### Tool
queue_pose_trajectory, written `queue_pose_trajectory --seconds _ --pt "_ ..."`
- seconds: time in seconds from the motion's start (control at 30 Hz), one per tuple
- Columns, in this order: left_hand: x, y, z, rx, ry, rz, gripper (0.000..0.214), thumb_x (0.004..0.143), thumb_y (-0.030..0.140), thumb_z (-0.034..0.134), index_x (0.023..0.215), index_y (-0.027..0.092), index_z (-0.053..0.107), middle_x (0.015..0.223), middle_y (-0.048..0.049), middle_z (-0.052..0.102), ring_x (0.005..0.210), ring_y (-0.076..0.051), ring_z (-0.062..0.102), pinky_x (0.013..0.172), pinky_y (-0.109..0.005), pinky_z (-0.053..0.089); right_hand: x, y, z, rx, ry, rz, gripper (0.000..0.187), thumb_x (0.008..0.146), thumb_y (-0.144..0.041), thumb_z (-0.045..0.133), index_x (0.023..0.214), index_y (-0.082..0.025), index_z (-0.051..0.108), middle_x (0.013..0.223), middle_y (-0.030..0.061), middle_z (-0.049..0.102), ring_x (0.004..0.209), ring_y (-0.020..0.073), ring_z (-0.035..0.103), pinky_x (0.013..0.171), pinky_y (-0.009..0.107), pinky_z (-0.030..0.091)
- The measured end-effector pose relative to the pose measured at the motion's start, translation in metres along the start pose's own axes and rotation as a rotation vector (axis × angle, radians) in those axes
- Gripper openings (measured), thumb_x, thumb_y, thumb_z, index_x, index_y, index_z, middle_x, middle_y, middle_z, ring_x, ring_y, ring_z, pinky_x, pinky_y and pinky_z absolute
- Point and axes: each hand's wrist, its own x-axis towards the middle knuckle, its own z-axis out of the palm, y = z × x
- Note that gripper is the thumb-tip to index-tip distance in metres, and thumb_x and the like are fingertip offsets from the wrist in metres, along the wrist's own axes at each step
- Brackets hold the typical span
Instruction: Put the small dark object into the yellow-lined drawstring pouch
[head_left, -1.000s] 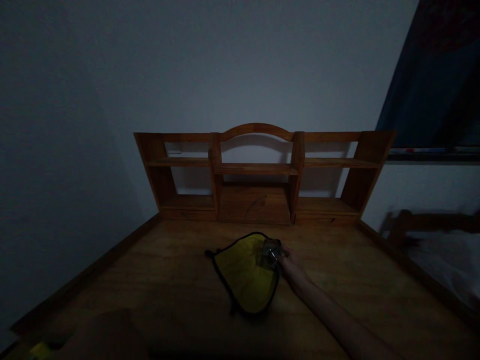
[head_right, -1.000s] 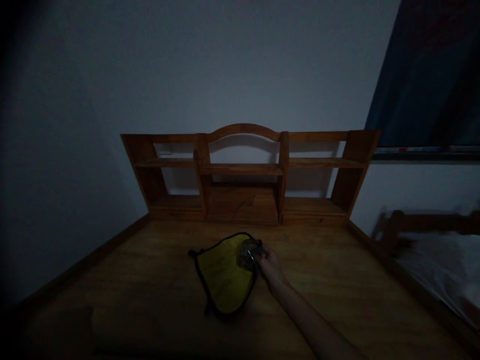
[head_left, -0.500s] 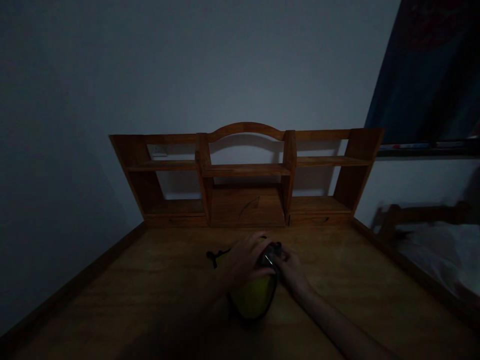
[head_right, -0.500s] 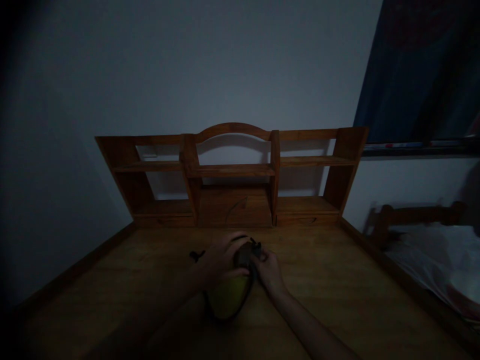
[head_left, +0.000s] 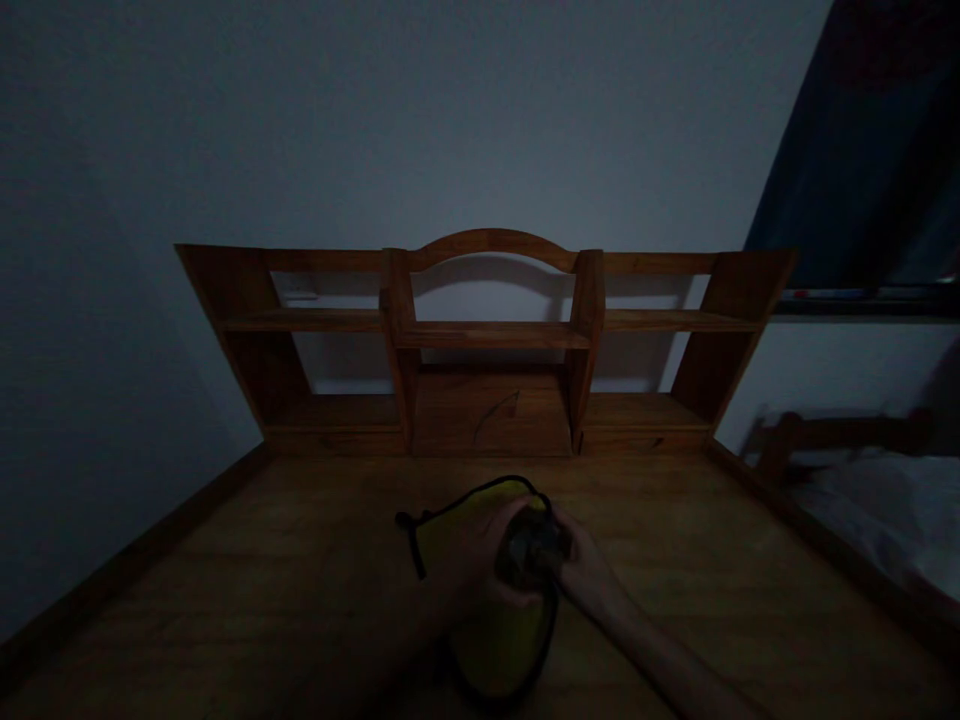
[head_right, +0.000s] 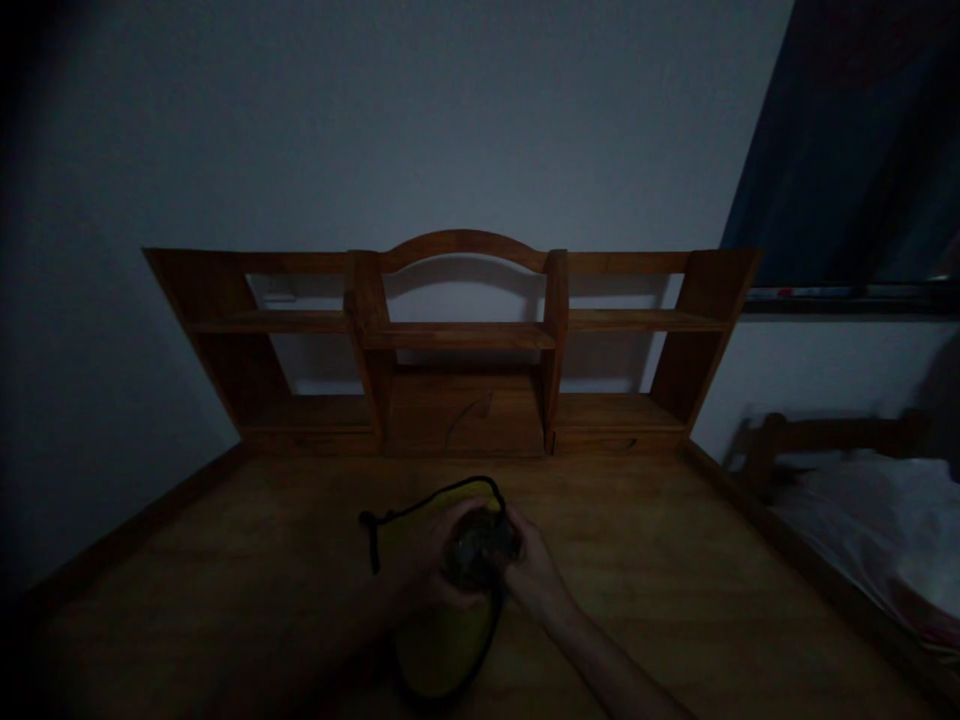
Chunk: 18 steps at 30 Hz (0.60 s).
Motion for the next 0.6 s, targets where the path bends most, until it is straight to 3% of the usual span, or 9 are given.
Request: queue_pose_trajectory --seconds 0.13,0.27,0.47,0.6 --pt "-0.001 0.008 -0.002 -0.109 0.065 -0.041 0.096 0.052 0.041 0.081 0.135 0.023 0.036 0.131 -0.0113 0.051 0.119 -0.031 0.05 0.103 -0.044 0.041 -0.001 -0.001 0.002 -0.035 -0.021 0.019 0.03 0.075 -0.024 0.065 0.104 -0.02 0.065 0.098 0.0036 0.071 0.092 0.0242 0.064 0.08 0.032 0.051" --pt "-0.002 0.014 -0.006 -0.235 0.089 -0.082 0.084 0.054 0.033 0.079 0.129 0.021 0.042 0.126 -0.0099 0.054 0.115 -0.028 0.053 0.1 -0.04 0.044 -0.005 -0.008 0.002 -0.231 0.021 0.018 0.022 0.083 -0.036 0.059 0.09 -0.017 0.069 0.08 0.0032 0.071 0.075 0.0222 0.064 0.063 0.027 0.048" --pt "-0.001 0.011 -0.007 -0.398 0.127 -0.226 0.062 0.069 0.024 0.066 0.127 0.021 0.046 0.123 -0.0068 0.058 0.114 -0.025 0.054 0.1 -0.039 0.042 -0.006 -0.007 -0.001 -0.382 0.058 -0.01 0.033 0.087 -0.043 0.053 0.073 -0.016 0.066 0.066 0.002 0.066 0.061 0.0181 0.058 0.053 0.024 0.04" --pt "0.002 0.011 -0.004 -0.558 0.146 -0.27 0.05 0.086 0.034 0.053 0.133 0.02 0.044 0.134 -0.0068 0.052 0.124 -0.023 0.047 0.108 -0.04 0.035 -0.002 -0.001 -0.001 -0.244 0.068 0.034 0.024 0.079 -0.038 0.062 0.085 -0.016 0.066 0.079 0.0033 0.069 0.072 0.0208 0.062 0.061 0.026 0.047"
